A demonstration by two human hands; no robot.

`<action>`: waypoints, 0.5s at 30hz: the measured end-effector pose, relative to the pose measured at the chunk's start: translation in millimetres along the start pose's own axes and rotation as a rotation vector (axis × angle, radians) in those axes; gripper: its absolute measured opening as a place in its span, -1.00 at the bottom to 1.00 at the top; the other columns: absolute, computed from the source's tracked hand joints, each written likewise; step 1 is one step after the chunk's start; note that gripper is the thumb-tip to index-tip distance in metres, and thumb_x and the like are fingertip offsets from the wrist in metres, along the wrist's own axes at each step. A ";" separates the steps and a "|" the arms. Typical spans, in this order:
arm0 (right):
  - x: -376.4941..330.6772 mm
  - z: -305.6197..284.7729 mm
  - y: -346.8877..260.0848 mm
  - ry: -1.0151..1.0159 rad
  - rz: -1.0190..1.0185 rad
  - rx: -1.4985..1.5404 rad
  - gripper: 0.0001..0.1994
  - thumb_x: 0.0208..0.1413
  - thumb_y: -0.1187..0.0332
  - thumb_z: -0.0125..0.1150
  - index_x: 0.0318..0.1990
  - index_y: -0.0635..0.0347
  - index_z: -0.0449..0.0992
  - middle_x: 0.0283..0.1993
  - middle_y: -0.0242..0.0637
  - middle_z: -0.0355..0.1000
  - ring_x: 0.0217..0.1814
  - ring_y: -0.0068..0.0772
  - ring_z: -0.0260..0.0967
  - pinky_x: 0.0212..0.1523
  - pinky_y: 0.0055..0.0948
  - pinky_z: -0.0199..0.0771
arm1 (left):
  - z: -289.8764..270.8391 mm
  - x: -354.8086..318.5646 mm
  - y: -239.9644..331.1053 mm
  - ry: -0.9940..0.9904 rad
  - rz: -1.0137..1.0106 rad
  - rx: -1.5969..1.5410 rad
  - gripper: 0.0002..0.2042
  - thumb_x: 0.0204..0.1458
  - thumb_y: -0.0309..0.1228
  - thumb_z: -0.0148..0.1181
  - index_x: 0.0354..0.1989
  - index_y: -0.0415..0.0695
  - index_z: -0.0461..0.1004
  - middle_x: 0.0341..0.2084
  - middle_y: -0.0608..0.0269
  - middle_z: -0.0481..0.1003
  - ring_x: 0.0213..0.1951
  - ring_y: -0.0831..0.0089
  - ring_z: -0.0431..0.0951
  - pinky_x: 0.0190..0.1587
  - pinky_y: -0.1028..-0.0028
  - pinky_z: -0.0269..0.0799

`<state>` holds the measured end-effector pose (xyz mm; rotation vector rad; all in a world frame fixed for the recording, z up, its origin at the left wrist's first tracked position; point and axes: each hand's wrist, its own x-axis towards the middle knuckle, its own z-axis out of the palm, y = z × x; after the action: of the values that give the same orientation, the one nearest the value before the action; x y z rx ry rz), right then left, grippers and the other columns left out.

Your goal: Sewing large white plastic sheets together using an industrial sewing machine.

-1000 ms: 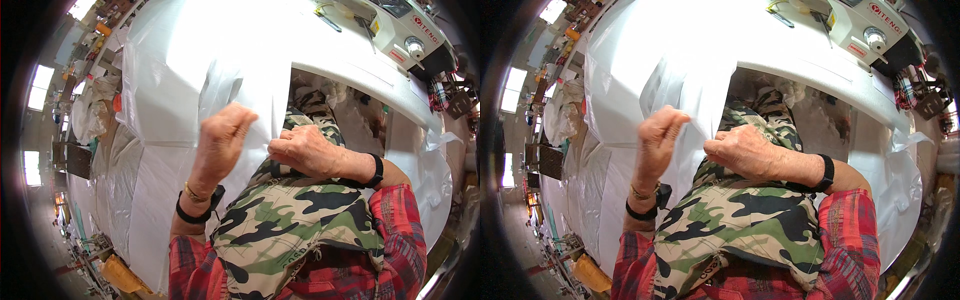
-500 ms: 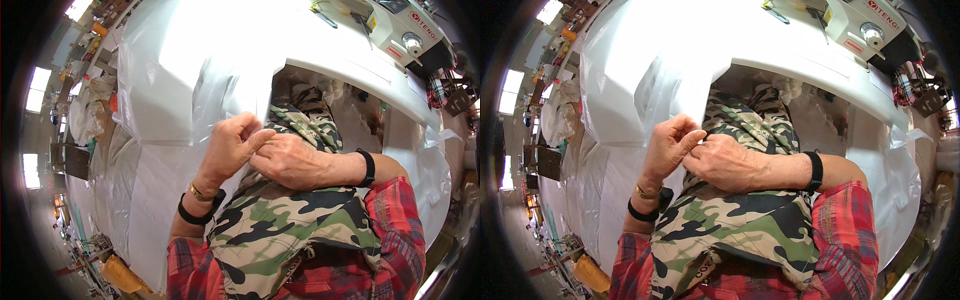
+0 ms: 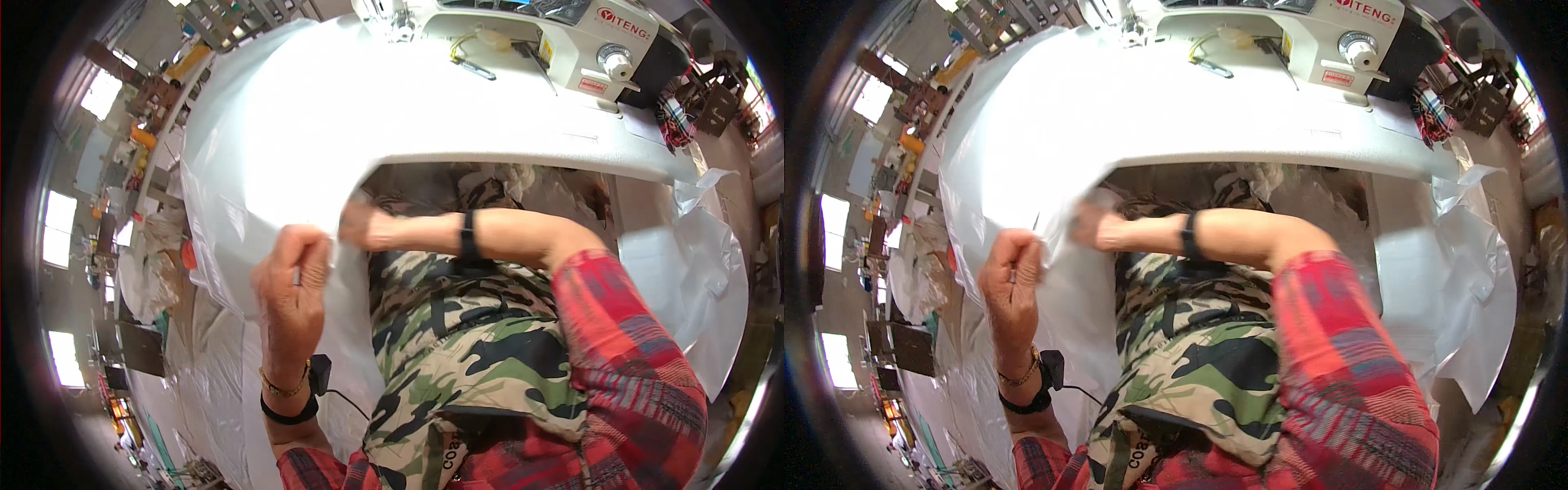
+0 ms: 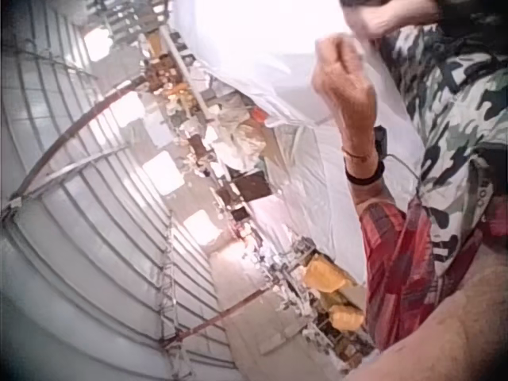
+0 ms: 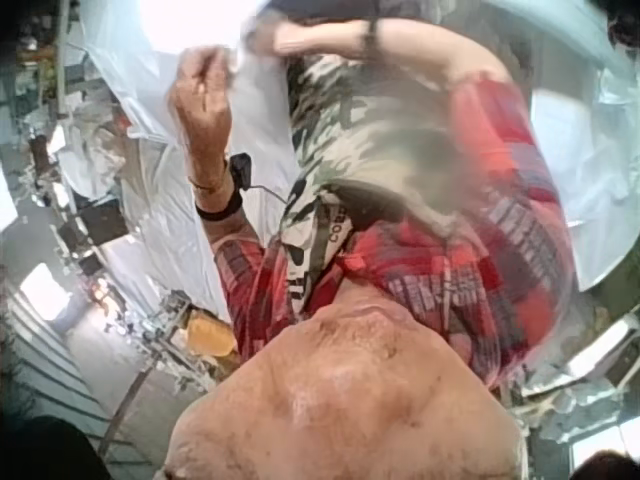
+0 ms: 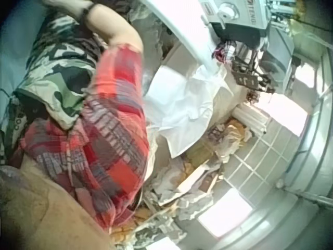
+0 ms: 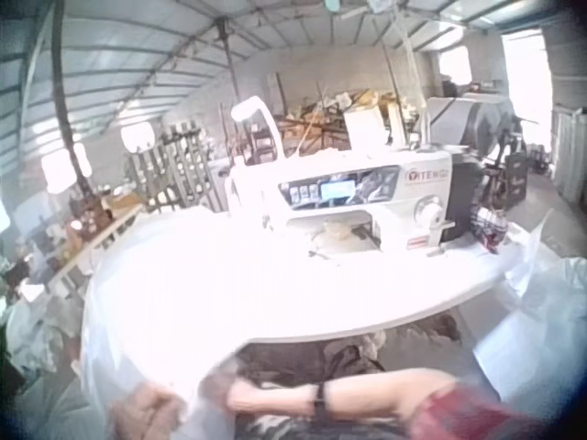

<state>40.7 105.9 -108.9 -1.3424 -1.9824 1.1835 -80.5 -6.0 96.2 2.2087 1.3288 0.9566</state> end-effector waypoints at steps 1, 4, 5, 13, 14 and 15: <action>18.7 11.4 -3.0 -0.119 0.002 -0.062 -0.63 0.11 0.27 0.20 -0.03 0.37 0.50 -0.07 0.01 0.51 0.03 0.01 0.42 0.13 -0.15 0.40 | -2.4 4.7 6.0 -0.114 -0.029 -0.075 -0.94 0.24 -0.52 0.11 -0.28 -0.21 0.44 -0.60 0.15 0.38 -0.58 0.27 0.37 -0.45 0.36 0.29; 49.1 35.7 3.6 -0.273 0.033 -0.329 -0.66 0.11 0.28 0.19 -0.04 0.35 0.51 -0.06 0.01 0.51 0.02 0.00 0.44 0.10 -0.14 0.41 | -4.9 12.6 11.5 -0.318 0.119 0.012 -0.96 0.20 -0.56 0.09 -0.31 -0.21 0.42 -0.58 0.09 0.42 -0.53 0.11 0.44 -0.42 0.28 0.35; 52.9 42.5 8.3 -0.306 0.012 -0.374 -0.67 0.12 0.29 0.18 -0.05 0.34 0.52 -0.06 0.01 0.51 0.02 0.00 0.44 0.10 -0.14 0.42 | -3.4 11.9 9.6 -0.351 0.192 0.108 -0.96 0.21 -0.55 0.08 -0.31 -0.22 0.43 -0.58 0.09 0.41 -0.52 0.15 0.46 -0.42 0.30 0.36; 0.8 17.6 21.9 -0.480 -0.331 -0.389 -0.73 0.14 0.33 0.15 -0.08 0.27 0.56 -0.03 0.01 0.53 0.00 -0.04 0.48 0.04 -0.13 0.45 | 61.1 -37.1 -33.4 -0.391 0.309 0.355 -0.93 -0.01 -0.60 0.04 -0.35 -0.19 0.40 -0.50 0.09 0.40 -0.39 0.10 0.46 -0.31 0.22 0.36; -13.9 -3.3 15.7 -0.500 -0.392 -0.347 -0.74 0.14 0.33 0.15 -0.08 0.26 0.56 -0.03 0.01 0.53 -0.01 -0.05 0.48 0.03 -0.13 0.46 | 67.2 -42.1 -38.3 -0.357 0.307 0.366 -0.92 -0.02 -0.60 0.04 -0.35 -0.19 0.40 -0.50 0.11 0.39 -0.39 0.12 0.45 -0.30 0.23 0.34; -26.9 -27.7 7.3 -0.531 -0.437 -0.315 -0.75 0.14 0.34 0.14 -0.08 0.26 0.57 -0.02 0.01 0.53 -0.01 -0.05 0.49 0.02 -0.13 0.46 | 71.9 -46.8 -41.5 -0.329 0.298 0.377 -0.92 -0.04 -0.60 0.04 -0.36 -0.18 0.40 -0.50 0.13 0.38 -0.39 0.13 0.44 -0.30 0.25 0.33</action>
<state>76.6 93.6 -98.4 -0.6842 -2.7521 1.1188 -68.9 -26.3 3.8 2.7609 1.1163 0.4212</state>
